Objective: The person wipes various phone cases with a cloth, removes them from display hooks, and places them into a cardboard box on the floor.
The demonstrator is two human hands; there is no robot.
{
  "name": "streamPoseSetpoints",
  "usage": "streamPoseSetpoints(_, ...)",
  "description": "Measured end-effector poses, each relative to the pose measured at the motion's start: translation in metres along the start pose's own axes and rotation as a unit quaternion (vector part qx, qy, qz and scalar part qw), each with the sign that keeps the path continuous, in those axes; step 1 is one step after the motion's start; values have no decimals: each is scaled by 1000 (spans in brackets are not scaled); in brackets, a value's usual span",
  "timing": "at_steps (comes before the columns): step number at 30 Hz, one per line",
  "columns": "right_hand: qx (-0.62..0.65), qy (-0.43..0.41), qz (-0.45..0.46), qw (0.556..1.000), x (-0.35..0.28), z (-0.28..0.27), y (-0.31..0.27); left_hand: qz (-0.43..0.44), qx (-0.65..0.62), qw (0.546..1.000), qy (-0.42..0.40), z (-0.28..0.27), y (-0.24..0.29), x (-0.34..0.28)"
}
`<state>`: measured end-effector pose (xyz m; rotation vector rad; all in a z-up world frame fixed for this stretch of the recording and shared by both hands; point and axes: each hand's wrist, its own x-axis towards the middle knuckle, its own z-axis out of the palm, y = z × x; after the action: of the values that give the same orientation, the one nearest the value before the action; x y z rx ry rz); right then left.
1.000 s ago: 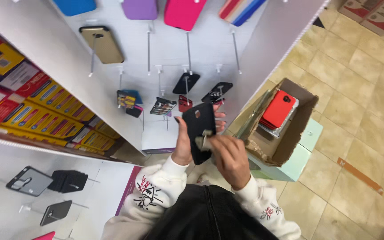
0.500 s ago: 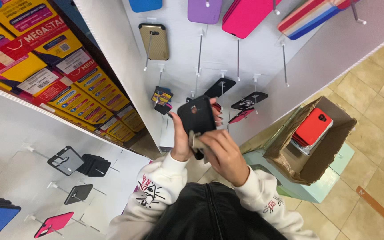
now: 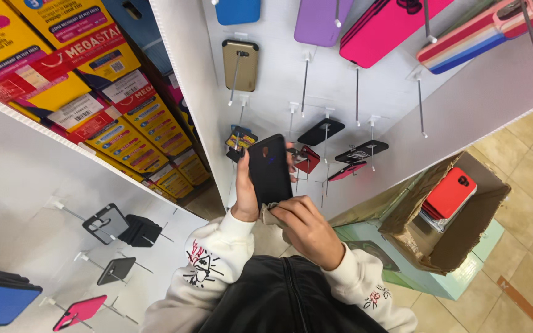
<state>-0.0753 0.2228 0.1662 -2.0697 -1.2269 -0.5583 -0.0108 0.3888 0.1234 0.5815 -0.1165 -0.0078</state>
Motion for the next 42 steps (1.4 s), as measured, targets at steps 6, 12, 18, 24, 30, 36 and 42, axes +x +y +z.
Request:
streamPoseSetpoints(6,140,229,166,949,-45,41,60,19,230,971,60,-50,-3,-5)
streamPoseSetpoints(12,46,248,93,963,-9,51,20,68,169,970,160,-83,20,3)
streamPoseSetpoints(18,-157,98,25,982,-14,120,39,83,263,954,117,-77,19,-20)
streamPoseSetpoints(24,-132,189,112,966,63,81,58,26,332,939,81,-83,34,-28)
streamPoseSetpoints(30,-133,176,92,971,34,155,40,1,275,962,-2,-105,44,-44)
streamPoseSetpoints(36,-209,140,85,964,-34,180,68,55,285,956,35,-86,87,-21)
streamPoseSetpoints(42,-116,69,245,960,-63,156,65,211,420,879,85,-118,93,71)
